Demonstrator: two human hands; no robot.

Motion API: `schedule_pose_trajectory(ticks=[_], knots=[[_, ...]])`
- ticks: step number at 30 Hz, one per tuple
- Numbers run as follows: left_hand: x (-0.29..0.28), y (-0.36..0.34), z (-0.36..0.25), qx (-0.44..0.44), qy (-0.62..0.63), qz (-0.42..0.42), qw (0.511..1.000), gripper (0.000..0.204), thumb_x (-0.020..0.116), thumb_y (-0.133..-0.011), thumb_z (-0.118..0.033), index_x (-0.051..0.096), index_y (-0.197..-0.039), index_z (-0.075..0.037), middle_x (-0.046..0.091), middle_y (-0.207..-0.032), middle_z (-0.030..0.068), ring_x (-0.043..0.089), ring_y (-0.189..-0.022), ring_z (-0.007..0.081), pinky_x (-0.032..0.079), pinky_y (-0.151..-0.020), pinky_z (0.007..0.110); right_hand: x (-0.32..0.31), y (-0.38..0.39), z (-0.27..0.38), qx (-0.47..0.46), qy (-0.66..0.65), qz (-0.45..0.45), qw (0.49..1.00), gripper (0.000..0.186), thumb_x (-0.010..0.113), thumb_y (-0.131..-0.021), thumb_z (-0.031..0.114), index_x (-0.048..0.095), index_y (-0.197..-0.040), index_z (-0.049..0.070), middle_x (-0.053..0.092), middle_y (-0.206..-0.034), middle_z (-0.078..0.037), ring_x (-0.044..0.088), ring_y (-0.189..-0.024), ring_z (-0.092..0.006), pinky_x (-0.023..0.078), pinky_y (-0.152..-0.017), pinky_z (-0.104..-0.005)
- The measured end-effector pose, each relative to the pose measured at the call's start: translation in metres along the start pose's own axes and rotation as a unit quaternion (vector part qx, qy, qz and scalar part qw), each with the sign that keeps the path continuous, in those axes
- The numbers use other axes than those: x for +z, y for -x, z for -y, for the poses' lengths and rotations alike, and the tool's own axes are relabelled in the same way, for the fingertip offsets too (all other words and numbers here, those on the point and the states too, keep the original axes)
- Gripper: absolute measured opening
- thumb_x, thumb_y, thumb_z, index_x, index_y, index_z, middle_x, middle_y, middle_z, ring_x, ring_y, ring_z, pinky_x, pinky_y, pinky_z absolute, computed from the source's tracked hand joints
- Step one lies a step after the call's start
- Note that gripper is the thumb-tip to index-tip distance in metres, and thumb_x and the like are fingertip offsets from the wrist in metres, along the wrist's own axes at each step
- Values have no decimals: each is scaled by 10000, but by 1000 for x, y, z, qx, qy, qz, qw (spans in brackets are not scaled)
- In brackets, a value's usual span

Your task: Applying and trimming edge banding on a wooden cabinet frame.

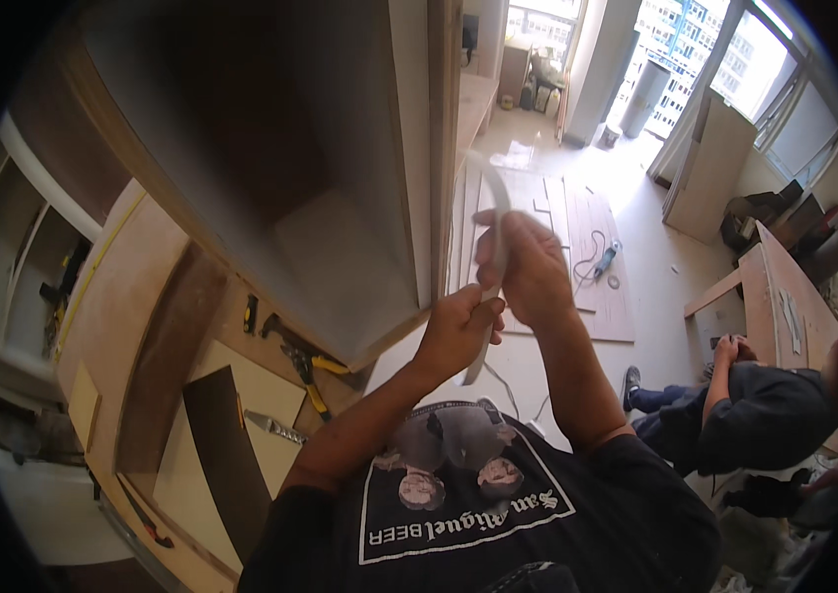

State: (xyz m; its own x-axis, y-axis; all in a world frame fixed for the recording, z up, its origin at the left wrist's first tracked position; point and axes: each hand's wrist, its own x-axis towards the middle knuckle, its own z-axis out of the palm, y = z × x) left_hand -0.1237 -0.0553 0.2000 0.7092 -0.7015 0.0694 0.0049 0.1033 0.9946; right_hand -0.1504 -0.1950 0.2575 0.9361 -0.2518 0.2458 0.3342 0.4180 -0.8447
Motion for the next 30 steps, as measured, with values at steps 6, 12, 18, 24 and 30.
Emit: schedule_pose_trajectory(ticks=[6,12,18,24,30], knots=[[-15,35,37,-21,-75,119,990,220,623,-1026,-189,661,-924,2,658,-742,37,630,-683,99,520,-646,261,-71,-39,68,-192,-45,-150,969,258,525,-1069,256,609,-1098,15,553,-689,-27,444,-516,-95,384,-482,-252],[-79,90,105,-71,-76,45,994,155,655,-1001,-153,696,-934,-19,635,-712,-13,555,-621,51,467,-573,229,-164,-45,244,-322,25,-222,920,133,568,-1013,96,618,-1072,-12,425,-708,4,375,-610,-107,358,-590,-273],[-117,132,179,-121,-163,-76,976,273,752,-933,-229,699,-787,-4,603,-641,-6,517,-586,78,435,-548,279,-324,-39,421,-362,287,-233,856,176,555,-934,-53,592,-1105,-43,371,-711,-15,336,-638,-130,364,-621,-338],[-122,158,170,-145,-161,-137,967,307,778,-896,-232,677,-726,2,611,-583,34,538,-549,111,435,-536,303,-114,-19,209,-150,138,-76,976,197,567,-1022,68,607,-1189,-28,444,-675,28,373,-567,-68,341,-541,-255],[-90,127,103,55,-153,-153,975,356,783,-878,-153,668,-1180,-3,687,-912,64,620,-756,120,518,-690,282,-29,47,-31,166,404,33,899,253,553,-1038,209,720,-1014,21,614,-684,8,517,-545,-51,416,-497,-224]])
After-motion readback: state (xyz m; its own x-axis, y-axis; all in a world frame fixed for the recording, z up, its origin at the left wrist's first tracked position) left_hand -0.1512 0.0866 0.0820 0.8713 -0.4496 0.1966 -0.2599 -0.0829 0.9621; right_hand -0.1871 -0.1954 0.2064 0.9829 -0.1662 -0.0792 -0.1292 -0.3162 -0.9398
